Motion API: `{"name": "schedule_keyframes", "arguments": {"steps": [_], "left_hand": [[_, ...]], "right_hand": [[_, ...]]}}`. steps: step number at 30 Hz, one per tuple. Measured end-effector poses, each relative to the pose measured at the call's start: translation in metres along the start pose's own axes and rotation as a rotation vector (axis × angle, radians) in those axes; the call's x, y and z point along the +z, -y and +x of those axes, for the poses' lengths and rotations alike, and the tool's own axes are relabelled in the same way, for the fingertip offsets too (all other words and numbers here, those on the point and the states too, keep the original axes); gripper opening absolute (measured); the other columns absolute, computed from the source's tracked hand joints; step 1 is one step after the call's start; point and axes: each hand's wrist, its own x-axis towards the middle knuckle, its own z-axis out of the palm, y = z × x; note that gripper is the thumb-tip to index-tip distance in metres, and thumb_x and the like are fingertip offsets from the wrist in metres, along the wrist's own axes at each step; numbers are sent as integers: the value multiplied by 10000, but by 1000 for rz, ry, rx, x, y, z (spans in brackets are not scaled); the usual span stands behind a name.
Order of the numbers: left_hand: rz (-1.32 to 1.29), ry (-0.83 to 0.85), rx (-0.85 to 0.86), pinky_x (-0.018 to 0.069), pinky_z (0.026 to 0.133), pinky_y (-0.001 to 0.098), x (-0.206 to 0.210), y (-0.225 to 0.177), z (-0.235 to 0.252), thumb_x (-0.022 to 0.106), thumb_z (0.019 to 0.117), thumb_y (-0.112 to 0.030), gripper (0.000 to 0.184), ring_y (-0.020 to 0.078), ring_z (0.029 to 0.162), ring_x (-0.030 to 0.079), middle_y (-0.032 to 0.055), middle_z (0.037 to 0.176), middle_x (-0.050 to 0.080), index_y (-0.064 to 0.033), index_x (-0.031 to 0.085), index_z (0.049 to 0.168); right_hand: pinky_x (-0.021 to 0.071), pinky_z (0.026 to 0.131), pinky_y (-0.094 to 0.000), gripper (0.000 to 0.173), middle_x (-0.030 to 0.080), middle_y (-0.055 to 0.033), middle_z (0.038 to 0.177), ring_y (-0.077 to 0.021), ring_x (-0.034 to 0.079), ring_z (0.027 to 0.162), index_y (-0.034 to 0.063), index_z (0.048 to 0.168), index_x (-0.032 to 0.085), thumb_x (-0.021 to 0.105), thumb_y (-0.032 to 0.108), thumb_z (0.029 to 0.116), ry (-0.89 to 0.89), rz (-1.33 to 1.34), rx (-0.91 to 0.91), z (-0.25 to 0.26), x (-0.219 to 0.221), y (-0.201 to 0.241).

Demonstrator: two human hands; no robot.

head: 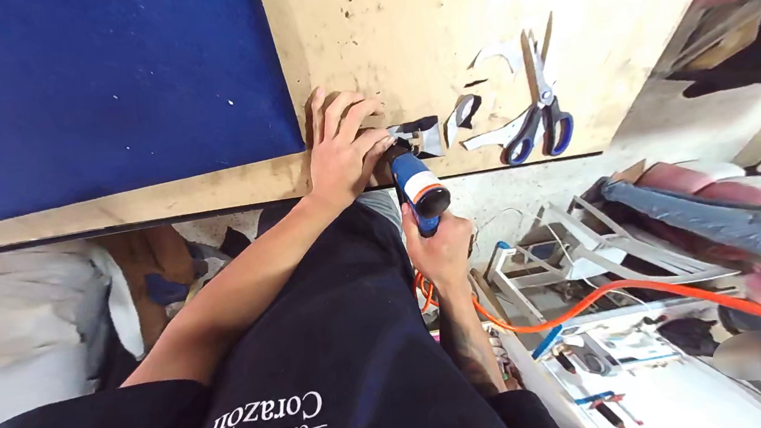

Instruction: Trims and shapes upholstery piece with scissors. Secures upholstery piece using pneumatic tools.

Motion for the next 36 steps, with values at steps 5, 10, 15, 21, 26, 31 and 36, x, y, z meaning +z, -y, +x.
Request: {"name": "schedule_keyframes", "arguments": {"steps": [5,10,15,21,26,31,36], "left_hand": [[-21,5,-7,96,1259,625,-1,0,1,591,1036,-394,253,289,1434,439,-8,1348,660,-256,803,1037],[38,39,-18,99,1258,621,-2,-1,2,578,1043,-403,256,288,1431,441,-10,1368,644,-268,782,1117],[37,76,143,162,1237,638,-4,-3,5,577,1052,-369,272,308,1364,506,62,1309,656,-250,713,1256],[-87,147,276,264,1236,562,-1,-6,20,650,1018,-353,297,320,1239,592,120,1163,690,-114,744,1167],[-190,213,236,252,1249,510,-4,-4,28,589,1054,-195,207,299,1213,592,113,1096,687,-81,747,1123],[-195,330,228,185,1269,519,-12,-6,32,511,1062,-142,257,300,1259,563,109,1158,686,-71,716,1200],[-107,297,269,209,1256,548,-7,-7,31,634,1015,-290,281,317,1234,580,117,1151,681,-91,718,1195]], "right_hand": [[530,539,-289,264,665,-21,648,-83,642,573,58,884,723,699,317,933,-24,7,0,-4,-3,3],[534,541,-259,267,681,-20,670,-59,653,589,50,901,723,701,313,940,-75,30,20,-19,-17,0],[531,531,-267,271,672,-32,657,-74,646,573,34,902,715,697,300,948,-141,-1,23,-26,-25,-8],[535,531,-280,264,682,-35,669,-87,650,577,33,961,732,697,294,935,-131,1,32,-29,-28,-13],[551,548,-287,275,702,-35,699,-90,663,599,32,1027,744,702,286,930,-99,35,39,-32,-26,-14],[554,552,-315,302,706,-54,706,-126,671,604,20,1056,746,698,288,925,-116,17,36,-34,-25,-15],[570,607,-441,433,743,-128,875,-254,715,719,45,1277,683,708,303,931,-301,-176,106,-18,-25,-25]]}}
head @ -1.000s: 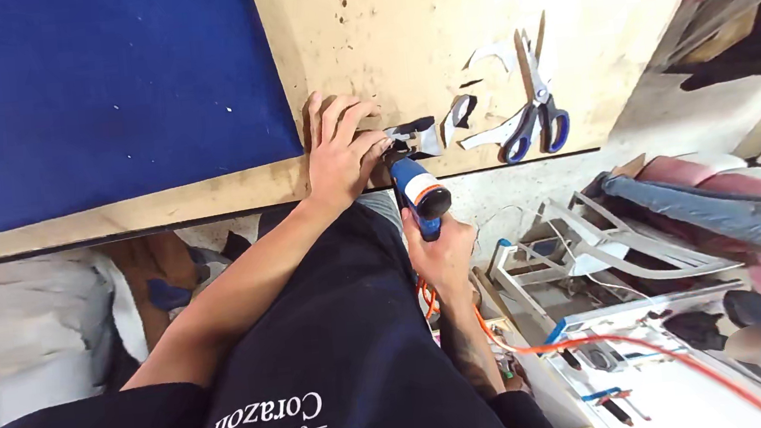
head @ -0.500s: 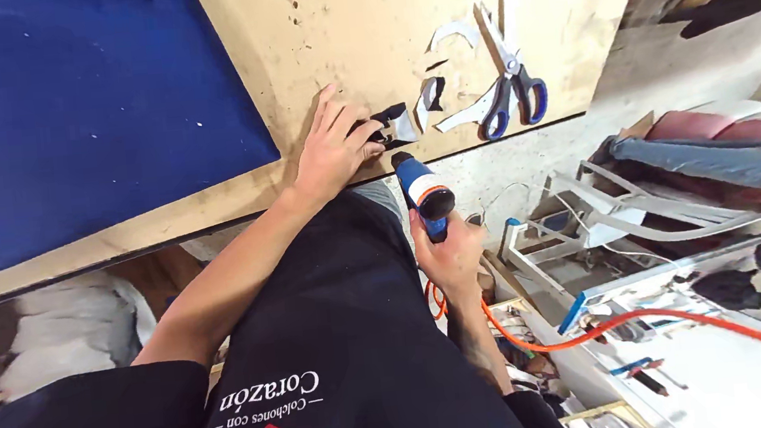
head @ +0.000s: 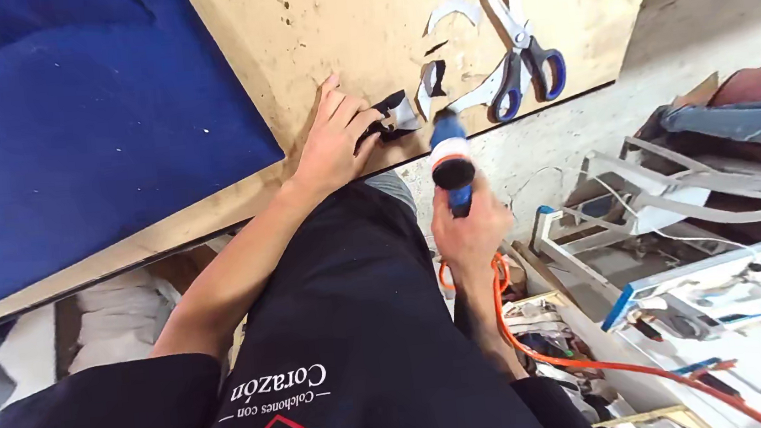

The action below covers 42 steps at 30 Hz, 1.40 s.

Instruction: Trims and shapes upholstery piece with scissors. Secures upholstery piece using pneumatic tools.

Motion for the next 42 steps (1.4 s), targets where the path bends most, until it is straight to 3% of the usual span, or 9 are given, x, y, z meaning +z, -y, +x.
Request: {"name": "schedule_keyframes", "arguments": {"steps": [5,9,18,21,24,28,32,37,42], "left_hand": [[23,-89,-10,266,1250,542,6,-7,1,679,997,-238,201,323,1268,582,137,1196,679,-75,763,1079],[29,-118,-13,339,1223,505,3,-10,-1,641,1022,-217,213,344,1332,556,170,1308,654,-31,727,1083],[-256,-123,-460,602,877,333,-31,-33,-4,712,971,-232,275,145,950,725,80,1094,742,-51,700,1178],[-545,-164,-586,644,654,347,-42,-40,-8,739,960,-191,281,167,724,732,63,998,753,-64,652,1195],[-543,-245,-610,651,734,368,-49,-36,-17,698,990,-185,258,179,809,742,61,1018,749,-73,657,1218],[-365,-319,-693,643,702,338,-42,-31,-21,699,992,-250,243,134,759,729,26,977,757,-105,704,1186],[-81,-310,-576,569,979,415,-26,-42,-14,646,1019,-251,255,185,1071,711,83,1155,740,-87,729,1195],[73,-325,-534,504,1067,498,-18,-41,1,613,1033,-242,401,321,1231,635,172,1320,655,-84,584,1400],[310,-237,-490,301,1213,572,-23,-35,11,588,1032,-321,424,401,1452,397,188,1530,477,-131,583,1412]], "right_hand": [[567,768,-500,659,635,-242,1185,-378,659,1012,94,1554,448,667,307,970,103,-35,-99,56,10,-33],[492,978,-516,510,660,-220,1178,-407,593,1155,188,1498,554,640,274,1003,18,-11,-278,102,34,-45],[304,1146,-630,437,679,-145,1216,-388,577,1234,359,1405,626,598,172,1011,93,-4,-748,209,32,-5],[292,1201,-582,320,669,-100,1299,-354,517,1351,252,1291,709,581,142,1019,31,84,-741,237,28,1],[482,1077,-451,275,703,-117,1229,-287,619,1231,120,1159,749,554,272,1040,-157,144,-324,216,-5,-10],[454,1024,-674,602,571,-315,1355,-510,528,1279,6,1280,656,617,506,947,73,30,206,180,-18,-77],[476,984,-684,651,507,-314,1411,-517,533,1247,-16,1280,618,682,532,934,151,75,157,156,3,-124],[526,930,-639,680,499,-339,1365,-509,582,1169,-22,1366,504,811,333,874,189,149,122,151,-14,-123],[494,991,-634,564,497,-292,1408,-495,509,1271,-49,1194,658,817,358,838,258,64,69,152,-9,-123]]}}
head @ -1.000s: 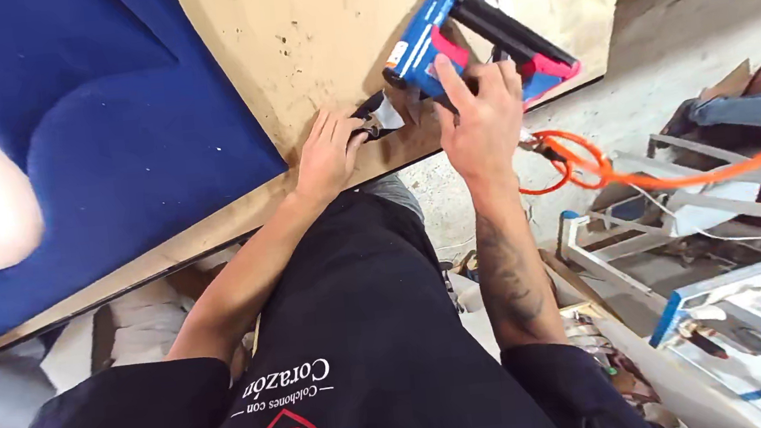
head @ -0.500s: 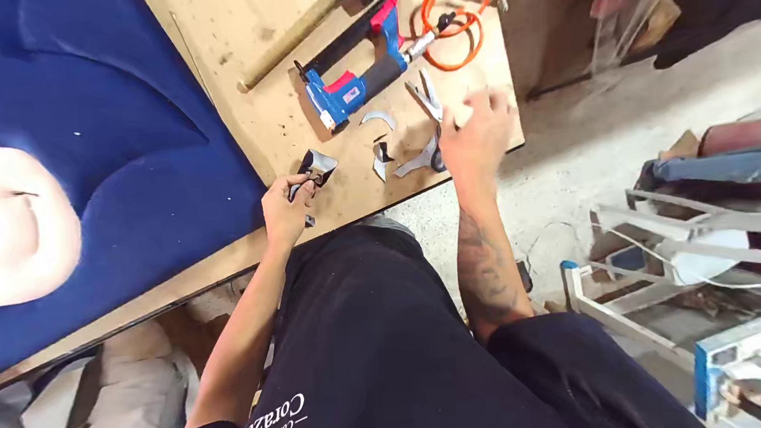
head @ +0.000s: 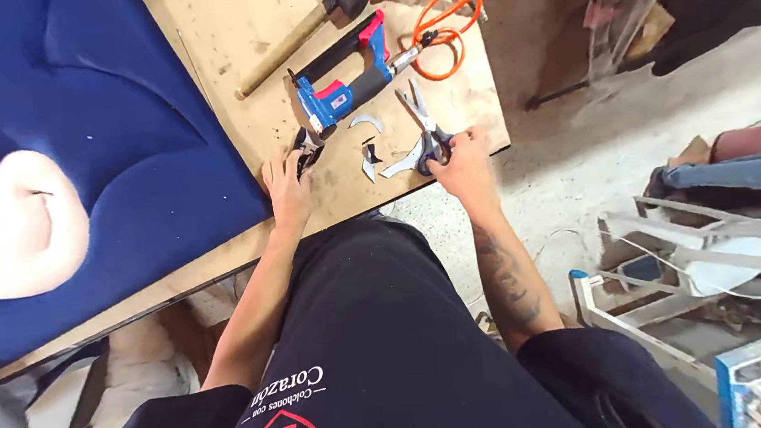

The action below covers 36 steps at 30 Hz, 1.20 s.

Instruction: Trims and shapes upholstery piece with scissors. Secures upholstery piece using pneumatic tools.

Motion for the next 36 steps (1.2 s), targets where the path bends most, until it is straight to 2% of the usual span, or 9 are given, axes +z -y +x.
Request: {"name": "schedule_keyframes", "arguments": {"steps": [3,6,9,13,16,26,28,32,36], "left_hand": [[102,-18,74,213,1197,668,0,3,5,530,1059,-326,328,438,1462,344,185,1563,429,-206,665,1333],[65,-77,130,438,1096,560,-1,4,7,509,1059,-153,344,373,1261,588,178,1347,628,-157,637,1379],[33,-65,73,496,1064,526,-4,2,4,529,1057,-150,500,355,1246,624,171,1363,637,-139,448,1550],[-102,-171,266,452,1124,459,-29,-26,-3,571,1052,-226,395,300,1334,549,152,1451,573,-83,594,1420],[-444,144,305,544,1059,389,-53,-72,-15,564,1062,-326,366,147,1235,636,43,1344,663,-106,660,1339],[-1584,797,149,572,997,429,-106,-157,-21,620,1027,-198,439,313,1133,696,233,1297,668,73,550,1365],[-1652,846,150,585,984,448,-115,-156,-19,641,1004,-116,410,339,1109,709,251,1268,678,92,552,1346],[-1518,668,182,622,937,439,-125,-141,-26,710,938,-19,472,332,1083,728,222,1241,708,107,556,1366],[-1485,421,306,653,885,430,-135,-123,-37,749,898,14,392,320,1018,753,222,1152,737,119,629,1256]], "right_hand": [[513,959,-596,491,608,-253,1224,-415,587,1167,-32,1042,726,823,364,769,27,111,42,12,-4,-3],[602,783,-464,323,740,-105,948,-222,716,847,34,1028,740,728,332,903,175,610,165,7,-23,-17],[598,775,-353,387,714,-101,1196,-195,711,931,78,1246,626,378,325,1081,499,1315,161,-19,-31,-38],[571,817,-287,451,685,-56,1240,-135,670,995,134,1174,723,679,491,902,580,1587,-122,-76,-16,-34],[556,817,-313,475,670,-41,1105,-150,647,953,132,1094,674,787,520,845,655,1772,-235,-118,-2,2],[508,589,-233,669,648,1,957,-105,634,754,145,1039,656,734,746,757,991,2004,-441,-170,-14,77],[514,541,-240,559,670,-23,915,-113,642,695,112,991,662,745,642,835,879,1926,-418,-179,-17,80],[544,602,-254,296,665,-76,936,-106,625,730,29,910,636,803,273,908,119,1132,-388,-197,-34,96],[555,720,-307,482,658,-164,1048,-191,651,904,18,902,619,862,419,790,-349,447,-287,-210,-45,111]]}}
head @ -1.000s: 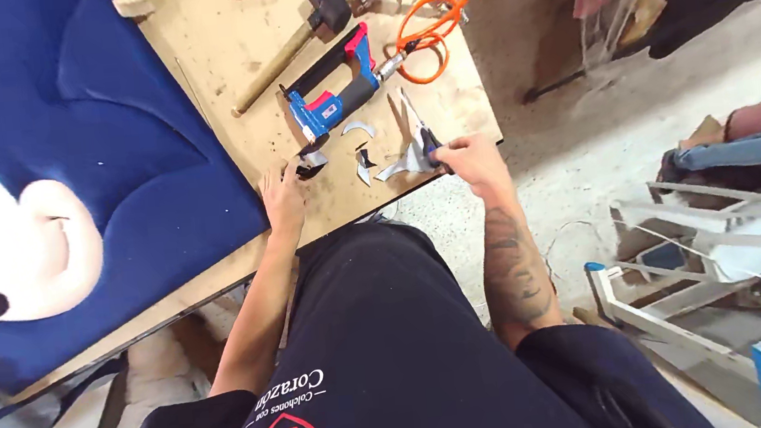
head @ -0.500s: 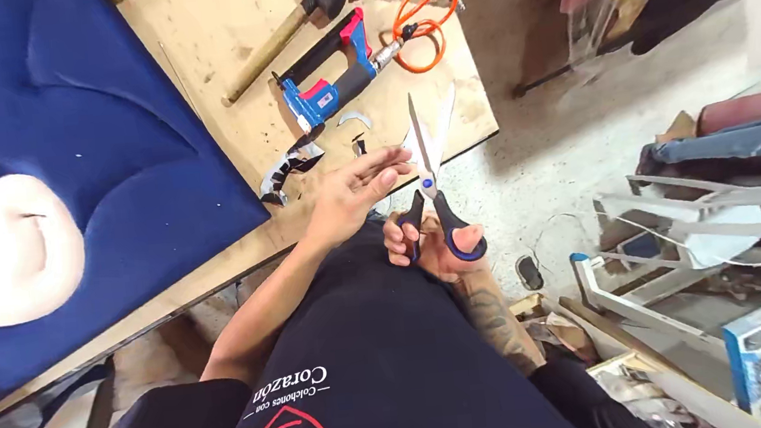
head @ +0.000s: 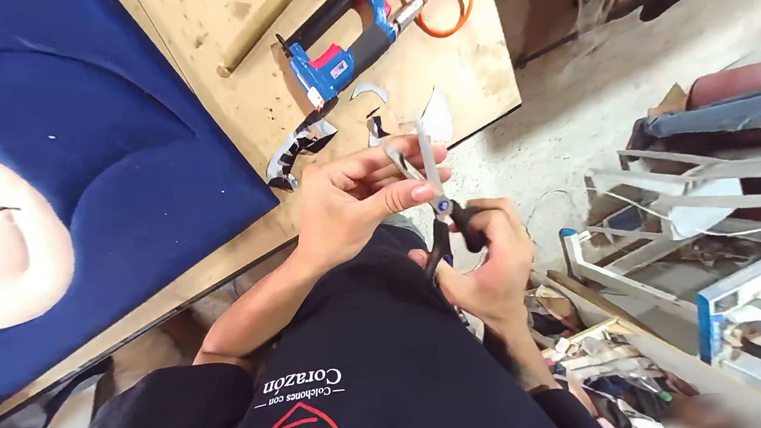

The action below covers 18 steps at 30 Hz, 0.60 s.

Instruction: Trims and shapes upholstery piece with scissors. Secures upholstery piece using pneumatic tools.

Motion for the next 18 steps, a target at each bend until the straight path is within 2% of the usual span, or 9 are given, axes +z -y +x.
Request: {"name": "schedule_keyframes", "arguments": {"steps": [3,6,8,10,12,15,18], "left_hand": [[95,-45,57,661,866,423,-3,-7,-7,746,892,42,403,295,973,762,221,1113,744,146,618,1259],[311,-137,79,656,708,299,4,-13,-10,767,876,41,379,157,793,757,131,978,778,129,649,1225],[403,-177,56,665,668,311,10,-14,-12,748,907,16,334,162,747,757,111,924,780,114,661,1214],[378,-174,-7,694,716,405,17,-15,-15,644,1000,-30,272,243,797,779,144,957,775,114,641,1231],[305,-167,-73,695,759,444,26,-17,-18,522,1070,-67,287,295,848,784,185,1024,767,122,595,1273],[245,-150,-89,686,795,447,42,-14,-22,436,1103,-85,338,307,891,780,212,1089,748,129,532,1346],[249,-75,-72,665,877,463,55,-12,-21,397,1108,-72,357,316,983,764,222,1180,721,126,488,1391]], "right_hand": [[552,775,-338,540,632,-218,1107,-255,644,978,-5,951,616,856,435,749,-94,-220,-20,-4,0,6],[541,834,-376,543,629,-239,1120,-302,630,1042,-8,983,620,846,419,737,-167,-307,-45,-10,0,6],[521,889,-422,565,626,-234,1117,-328,615,1065,0,1000,619,866,434,736,-241,-352,-73,-14,0,3],[507,911,-454,590,627,-230,1109,-343,611,1059,2,1002,625,887,452,725,-303,-386,-118,-15,-3,-6],[500,921,-471,589,625,-234,1128,-354,606,1070,-2,1012,634,885,448,725,-320,-395,-159,-14,-9,-18],[504,913,-479,598,616,-240,1151,-359,606,1078,-3,1038,619,884,446,744,-305,-368,-212,-9,-24,-35],[499,915,-464,600,611,-229,1152,-349,601,1090,2,1047,604,879,451,759,-283,-317,-241,-5,-40,-49]]}}
